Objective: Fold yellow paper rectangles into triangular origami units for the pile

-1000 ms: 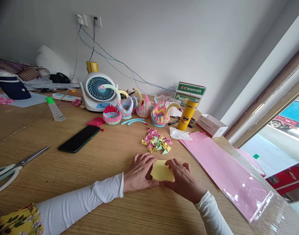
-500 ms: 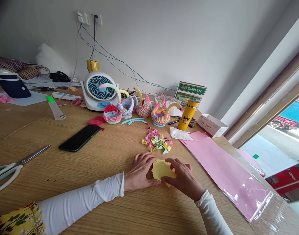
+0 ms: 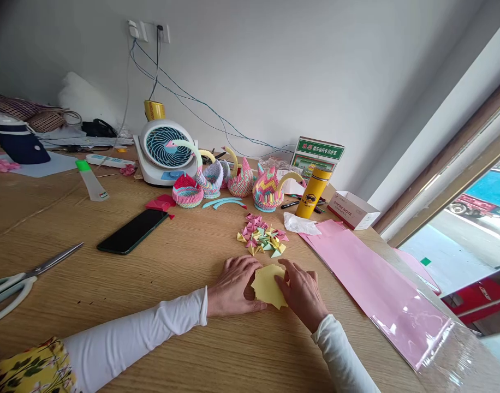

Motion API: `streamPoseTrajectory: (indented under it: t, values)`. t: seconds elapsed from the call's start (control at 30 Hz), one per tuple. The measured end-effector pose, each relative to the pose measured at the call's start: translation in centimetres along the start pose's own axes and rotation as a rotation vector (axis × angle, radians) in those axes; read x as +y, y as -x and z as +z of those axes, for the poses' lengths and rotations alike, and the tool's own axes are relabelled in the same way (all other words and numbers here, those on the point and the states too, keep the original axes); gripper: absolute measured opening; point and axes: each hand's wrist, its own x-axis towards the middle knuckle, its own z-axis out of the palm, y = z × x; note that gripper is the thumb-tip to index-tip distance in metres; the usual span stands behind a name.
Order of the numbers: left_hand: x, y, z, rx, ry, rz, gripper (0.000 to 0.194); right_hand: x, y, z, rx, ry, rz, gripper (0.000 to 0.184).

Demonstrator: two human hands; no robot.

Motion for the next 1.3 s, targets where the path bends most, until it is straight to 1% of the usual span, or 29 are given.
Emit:
streamPoseTrajectory:
  t: [0.07,0.2,0.4,0.67,0.8,0.87,0.93,1.03,1.2,1.23,1.3]
  values:
    - [0.0,0.0,0.0,0.001,-0.002,0.001,0.071,0.3,0.0,0.1,0.005,-0.007,-0.010,0.033]
    - [0.0,0.1,0.0,-0.006,-0.002,0.005,0.073,0.5,0.3,-0.2,-0.021,-0.015,-0.060,0.043]
    - [-0.1,0.1,0.1,-0.003,-0.002,0.014,0.071,1.0,0.2,0.2,-0.016,-0.129,-0.020,0.041]
    - [-0.2,0.1,0.2,0.017,0.026,0.025,0.071,2.0,-0.5,0.8,0.068,-0.310,0.127,0.042]
    - [-0.1,0.1,0.1,0.013,0.028,0.025,0.071,2.6,-0.7,1.1,0.057,-0.434,0.221,0.044]
    - [-0.1,0.1,0.1,0.014,0.034,0.027,0.071,2.7,-0.7,1.1,0.051,-0.477,0.242,0.043]
    - [-0.1,0.1,0.1,0.016,0.040,0.028,0.071,2.7,-0.7,0.9,0.064,-0.468,0.233,0.040]
    - [-0.1,0.2,0.2,0.022,0.038,0.030,0.071,2.5,-0.7,0.5,0.091,-0.395,0.208,0.035]
    - [0.3,0.4,-0.1,0.030,0.003,0.053,0.088,2.2,-0.7,0.2,0.125,-0.314,0.182,0.035]
    - [0.5,0.5,-0.3,0.018,-0.015,0.076,0.088,2.3,-0.7,0.1,0.122,-0.304,0.181,0.035]
    - [0.8,0.7,-0.5,-0.009,-0.059,0.123,0.077,2.4,-0.6,0.1,0.112,-0.294,0.187,0.037]
